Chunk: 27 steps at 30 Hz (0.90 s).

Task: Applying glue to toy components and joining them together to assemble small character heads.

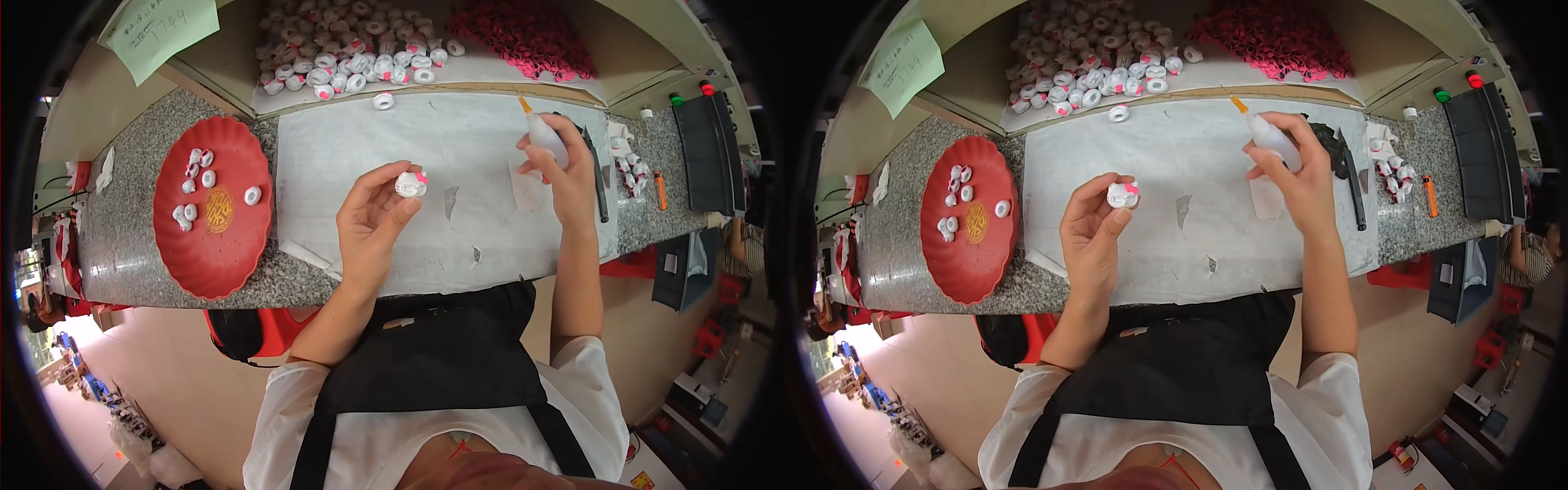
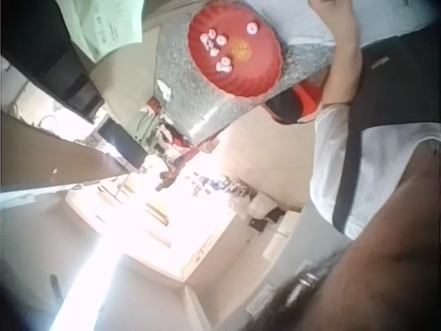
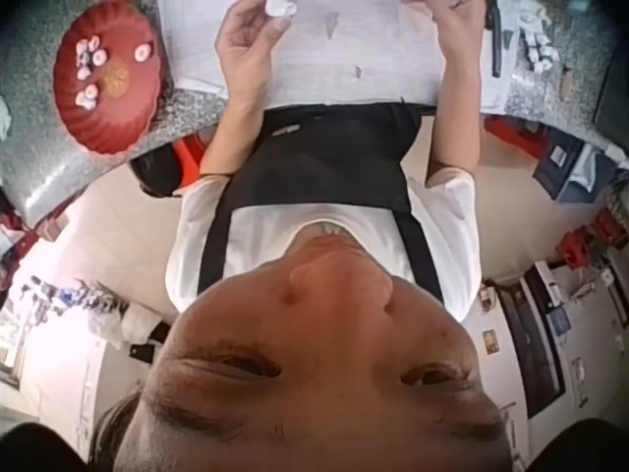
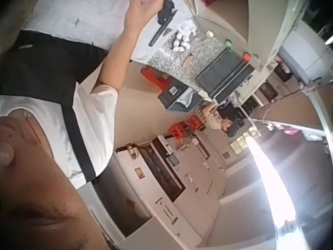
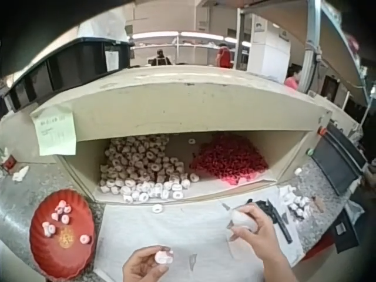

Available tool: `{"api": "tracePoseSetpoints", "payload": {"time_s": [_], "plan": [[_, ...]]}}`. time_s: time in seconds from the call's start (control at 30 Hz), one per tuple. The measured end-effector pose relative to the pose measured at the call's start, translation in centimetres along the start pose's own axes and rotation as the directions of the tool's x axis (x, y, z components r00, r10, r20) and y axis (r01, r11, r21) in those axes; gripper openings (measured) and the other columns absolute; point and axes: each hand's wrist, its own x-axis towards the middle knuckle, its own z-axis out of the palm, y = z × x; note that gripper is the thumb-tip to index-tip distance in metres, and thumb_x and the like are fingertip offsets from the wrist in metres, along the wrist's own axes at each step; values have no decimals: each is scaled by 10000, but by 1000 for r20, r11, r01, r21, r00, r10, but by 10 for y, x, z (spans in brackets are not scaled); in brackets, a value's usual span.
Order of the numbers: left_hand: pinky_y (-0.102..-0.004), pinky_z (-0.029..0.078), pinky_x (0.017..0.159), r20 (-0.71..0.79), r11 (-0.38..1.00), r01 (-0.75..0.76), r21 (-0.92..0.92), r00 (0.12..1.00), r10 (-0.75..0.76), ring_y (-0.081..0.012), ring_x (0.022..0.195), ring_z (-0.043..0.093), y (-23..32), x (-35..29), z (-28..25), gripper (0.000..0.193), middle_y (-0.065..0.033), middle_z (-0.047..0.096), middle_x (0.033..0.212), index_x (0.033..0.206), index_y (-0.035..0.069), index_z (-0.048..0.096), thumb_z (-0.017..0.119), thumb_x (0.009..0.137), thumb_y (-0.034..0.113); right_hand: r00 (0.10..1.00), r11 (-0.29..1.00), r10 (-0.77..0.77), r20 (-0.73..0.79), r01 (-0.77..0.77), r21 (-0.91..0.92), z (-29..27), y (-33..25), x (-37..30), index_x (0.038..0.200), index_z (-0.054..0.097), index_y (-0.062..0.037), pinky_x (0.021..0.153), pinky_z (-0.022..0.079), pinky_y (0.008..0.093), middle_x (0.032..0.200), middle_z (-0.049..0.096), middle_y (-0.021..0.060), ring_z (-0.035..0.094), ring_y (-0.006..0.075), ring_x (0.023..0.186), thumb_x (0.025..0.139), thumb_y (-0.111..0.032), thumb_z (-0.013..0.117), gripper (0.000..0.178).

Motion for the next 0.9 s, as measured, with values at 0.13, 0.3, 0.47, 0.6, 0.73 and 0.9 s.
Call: {"api": "tracePoseSetpoints", "payload": {"time_s": [0.13,0.3,0.47,0.6,0.73,0.9], "plan": [[-240,383,794,28,1000,-3,1,1000,3,-141,911,484,17,0,5,332,-106,505,985,1021,-13,456,541,703,-57,999,962,31,32,-22,-271,-9,11,68,933,466,-19,537,452,261,749,528,87,529,176,643,707,-56,527,237],[-230,379,760,5,999,28,35,1000,-28,-128,881,483,18,-11,4,339,-96,509,979,1028,-1,450,549,704,-28,938,403,-337,79,219,-888,-3,38,124,876,511,-27,577,437,365,772,539,162,525,301,657,673,-138,572,240],[-226,378,762,8,996,89,15,996,-89,-123,889,484,20,-17,2,340,-83,514,966,1027,-2,454,546,702,-35,929,258,-322,181,270,-927,-1,50,122,817,522,-19,603,420,411,752,543,185,507,357,724,651,-174,585,236],[-235,375,773,-2,993,119,-10,993,-119,-134,896,485,20,-16,-2,339,-86,517,960,1028,-1,455,546,702,-34,973,616,-224,49,180,-767,4,34,91,837,541,-20,475,405,286,707,528,93,507,176,544,697,-93,554,158],[-250,382,792,47,991,112,-73,993,-108,-137,916,481,12,-12,-8,332,-80,503,986,1028,-3,460,542,709,-43,991,983,124,41,-117,-142,37,-5,13,838,552,-7,446,356,196,667,498,22,428,70,514,714,-66,535,138],[-281,372,815,114,997,81,6,990,-81,-161,957,470,9,-4,-3,327,-98,490,1020,1019,-4,463,550,706,-34,932,948,285,225,-309,77,54,-5,-33,838,523,5,457,360,187,681,515,50,443,65,533,699,-18,537,141]]}}
